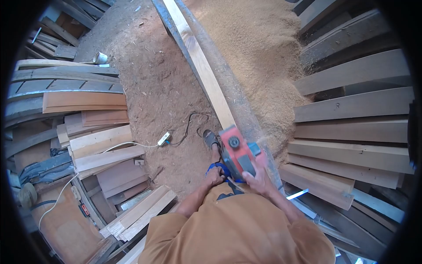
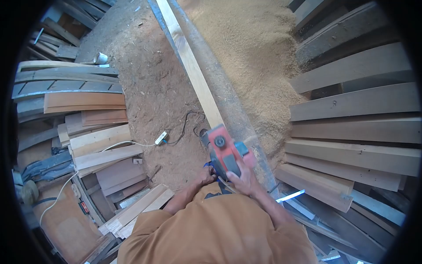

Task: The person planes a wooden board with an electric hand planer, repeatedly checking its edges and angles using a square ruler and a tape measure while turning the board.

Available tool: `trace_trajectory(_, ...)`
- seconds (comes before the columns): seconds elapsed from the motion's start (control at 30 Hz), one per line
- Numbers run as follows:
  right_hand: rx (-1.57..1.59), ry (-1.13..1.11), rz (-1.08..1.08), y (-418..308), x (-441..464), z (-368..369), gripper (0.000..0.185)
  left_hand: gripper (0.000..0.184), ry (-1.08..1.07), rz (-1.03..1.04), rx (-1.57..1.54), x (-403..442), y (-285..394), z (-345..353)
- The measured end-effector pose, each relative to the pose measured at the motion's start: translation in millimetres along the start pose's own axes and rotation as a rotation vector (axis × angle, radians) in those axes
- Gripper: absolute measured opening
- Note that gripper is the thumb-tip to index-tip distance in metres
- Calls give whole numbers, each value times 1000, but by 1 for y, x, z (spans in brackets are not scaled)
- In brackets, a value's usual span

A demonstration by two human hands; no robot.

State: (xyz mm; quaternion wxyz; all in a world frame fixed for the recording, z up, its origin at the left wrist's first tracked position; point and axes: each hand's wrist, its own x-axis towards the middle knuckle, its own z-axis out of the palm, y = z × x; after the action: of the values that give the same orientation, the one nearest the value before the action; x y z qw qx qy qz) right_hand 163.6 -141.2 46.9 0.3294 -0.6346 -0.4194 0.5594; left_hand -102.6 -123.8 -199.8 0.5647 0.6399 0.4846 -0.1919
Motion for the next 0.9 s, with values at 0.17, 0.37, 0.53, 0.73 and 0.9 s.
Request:
trace_trajectory(0.17, -35, 147, -99, 13, 5, 13, 59, 33, 116, 98, 52, -2, 15, 3)
trace_trajectory(0.37, 51, 159, -102, -38, 121, 16, 57, 41, 461, -105, -298, 23, 32, -47)
trace_trajectory(0.53, 68, 203, -203, -81, 241, 13, 47, 51, 627, -76, -754, 105, 31, -83)
trace_trajectory(0.73, 147, 183, -239, -149, 351, 3, 45, 44, 807, 242, -990, 116, 146, -151)
trace_trajectory(0.9, 167, 150, -233, -187, 423, -6, 79, 50, 1006, 215, -424, 125, 187, -167)
